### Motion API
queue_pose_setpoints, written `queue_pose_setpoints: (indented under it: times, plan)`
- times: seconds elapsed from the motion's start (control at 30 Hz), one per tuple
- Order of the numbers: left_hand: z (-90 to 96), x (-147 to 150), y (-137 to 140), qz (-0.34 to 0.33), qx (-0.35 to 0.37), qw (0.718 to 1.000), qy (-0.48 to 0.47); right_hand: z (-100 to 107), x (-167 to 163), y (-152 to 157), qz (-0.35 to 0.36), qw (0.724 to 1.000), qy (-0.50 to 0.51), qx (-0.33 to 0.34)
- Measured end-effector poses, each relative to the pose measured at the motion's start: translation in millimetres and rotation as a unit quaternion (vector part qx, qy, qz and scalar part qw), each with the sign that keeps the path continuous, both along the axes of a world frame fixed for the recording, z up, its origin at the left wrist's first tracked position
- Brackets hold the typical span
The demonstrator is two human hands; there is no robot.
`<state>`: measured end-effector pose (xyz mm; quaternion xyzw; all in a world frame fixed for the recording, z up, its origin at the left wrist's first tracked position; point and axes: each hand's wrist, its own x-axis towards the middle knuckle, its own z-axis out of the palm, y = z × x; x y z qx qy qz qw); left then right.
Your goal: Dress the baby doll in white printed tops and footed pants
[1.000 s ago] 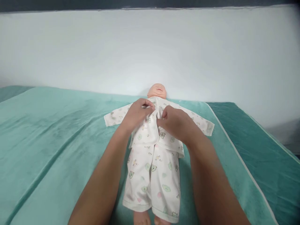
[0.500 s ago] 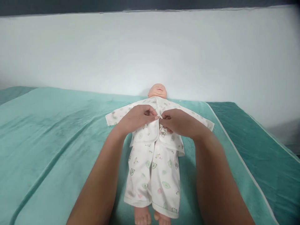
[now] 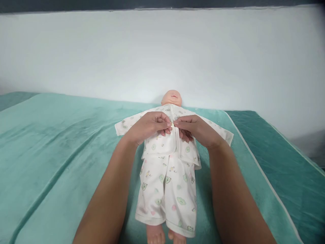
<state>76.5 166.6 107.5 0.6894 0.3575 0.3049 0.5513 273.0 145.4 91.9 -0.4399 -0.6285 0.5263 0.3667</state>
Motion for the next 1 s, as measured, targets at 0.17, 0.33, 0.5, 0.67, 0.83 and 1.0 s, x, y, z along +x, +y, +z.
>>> queue_pose_setpoints:
  times: [0.17,0.33,0.5,0.67,0.83,1.0]
  plan:
    - [-2.5,3.7,0.6,0.012,-0.026,0.999,-0.016,-0.6,3.6,0.6,0.015,1.000,-0.011,0.001]
    - [-3.5,4.7,1.3,0.009,-0.025,1.000,-0.009,-3.4,3.0,3.8,0.000,1.000,0.008,-0.010]
    - [-5.4,4.2,3.2,0.006,-0.019,1.000,0.000,-7.4,3.3,6.8,-0.005,0.999,0.031,-0.014]
    - [-5.2,5.2,2.8,0.005,-0.022,1.000,0.014,-8.5,3.1,6.6,0.007,0.999,0.050,-0.011]
    - [-2.6,5.2,1.2,-0.017,-0.019,1.000,0.014,-6.3,0.6,4.8,0.003,0.999,0.033,-0.007]
    - [-1.1,6.0,-1.5,-0.015,0.001,0.999,0.049,-2.8,-0.8,2.9,0.004,1.000,0.005,-0.002]
